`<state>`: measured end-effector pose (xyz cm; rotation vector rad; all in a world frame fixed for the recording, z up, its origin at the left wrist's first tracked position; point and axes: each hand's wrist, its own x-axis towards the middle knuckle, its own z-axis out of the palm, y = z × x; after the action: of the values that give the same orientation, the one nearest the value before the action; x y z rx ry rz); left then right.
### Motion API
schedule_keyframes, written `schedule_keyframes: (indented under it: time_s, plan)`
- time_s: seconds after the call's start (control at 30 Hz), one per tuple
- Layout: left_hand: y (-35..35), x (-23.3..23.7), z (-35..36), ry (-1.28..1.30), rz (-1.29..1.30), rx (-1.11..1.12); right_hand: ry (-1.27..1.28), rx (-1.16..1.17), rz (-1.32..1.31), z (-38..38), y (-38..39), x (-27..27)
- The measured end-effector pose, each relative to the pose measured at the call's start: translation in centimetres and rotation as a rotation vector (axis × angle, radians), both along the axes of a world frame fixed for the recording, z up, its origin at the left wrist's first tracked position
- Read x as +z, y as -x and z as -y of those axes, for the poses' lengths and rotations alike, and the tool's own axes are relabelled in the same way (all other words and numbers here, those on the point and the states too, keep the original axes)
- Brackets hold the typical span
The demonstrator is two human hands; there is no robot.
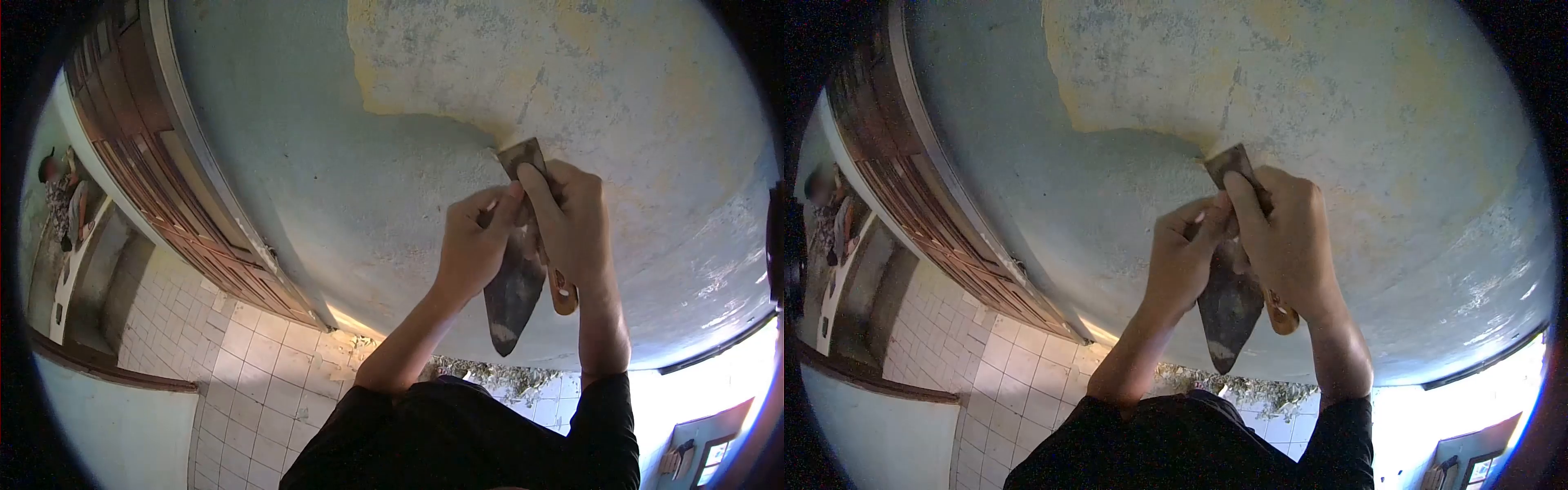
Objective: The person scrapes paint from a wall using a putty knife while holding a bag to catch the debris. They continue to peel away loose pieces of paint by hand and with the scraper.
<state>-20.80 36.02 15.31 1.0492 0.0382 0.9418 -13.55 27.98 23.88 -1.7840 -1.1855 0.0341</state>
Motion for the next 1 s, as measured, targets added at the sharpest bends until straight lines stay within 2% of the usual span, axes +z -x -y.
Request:
schedule_keyframes:
  time_s: [0.03, 0.1, 0.13, 0.2, 0.33, 0.4, 0.43, 0.5, 0.63, 0.7, 0.83, 0.93, 1.0]
  plan:
    - [-0.4, -0.5, 0.0, -0.001, 0.004, -0.002, -0.001, -0.002, 0.004, 0.2, 0.0, 0.0]
    - [-1.1, -1.3, -0.3, -0.206, -0.106, 0.159, 0.035, 0.0, -0.121, 0.5, 0.0, 0.2]
    - [-0.9, -1.2, -0.4, -0.204, -0.112, 0.158, 0.037, 0.0, -0.127, 0.0, 0.1, 0.2]
    - [-0.3, -0.3, -0.6, 0.004, 0.021, 0.057, -0.042, 0.082, -0.021, -1.2, 0.6, 0.6]
    - [-0.1, -0.3, -0.2, 0.039, 0.069, 0.019, 0.006, 0.03, -0.094, -0.8, 1.2, 0.9]
    - [-0.8, -1.4, -0.3, -0.107, -0.103, 0.221, 0.048, -0.01, -0.076, -0.6, 0.9, 0.7]
    - [-0.1, -0.8, -0.4, -0.098, -0.121, 0.219, 0.059, -0.011, -0.093, -1.2, 1.1, 0.6]
    - [0.7, 1.2, -0.9, 0.108, 0.206, -0.002, -0.057, 0.056, 0.061, -2.7, 1.3, 1.1]
    - [-0.4, -0.5, -0.5, 0.055, 0.097, 0.054, -0.007, 0.035, 0.013, -1.3, 1.6, 1.3]
    - [-1.1, -1.3, 0.4, -0.027, -0.008, 0.133, 0.05, -0.046, -0.043, -0.3, 1.3, 0.7]
    - [-0.8, -0.7, 0.0, -0.029, -0.051, 0.122, 0.089, -0.037, -0.072, -0.5, 1.4, 1.5]
    - [-1.1, -0.8, 0.5, 0.018, 0.032, 0.093, 0.015, 0.032, -0.07, -0.6, 0.9, 0.7]
    - [-1.6, -1.6, 0.9, -0.109, -0.031, 0.224, 0.057, -0.004, -0.05, 0.2, 0.6, 0.1]
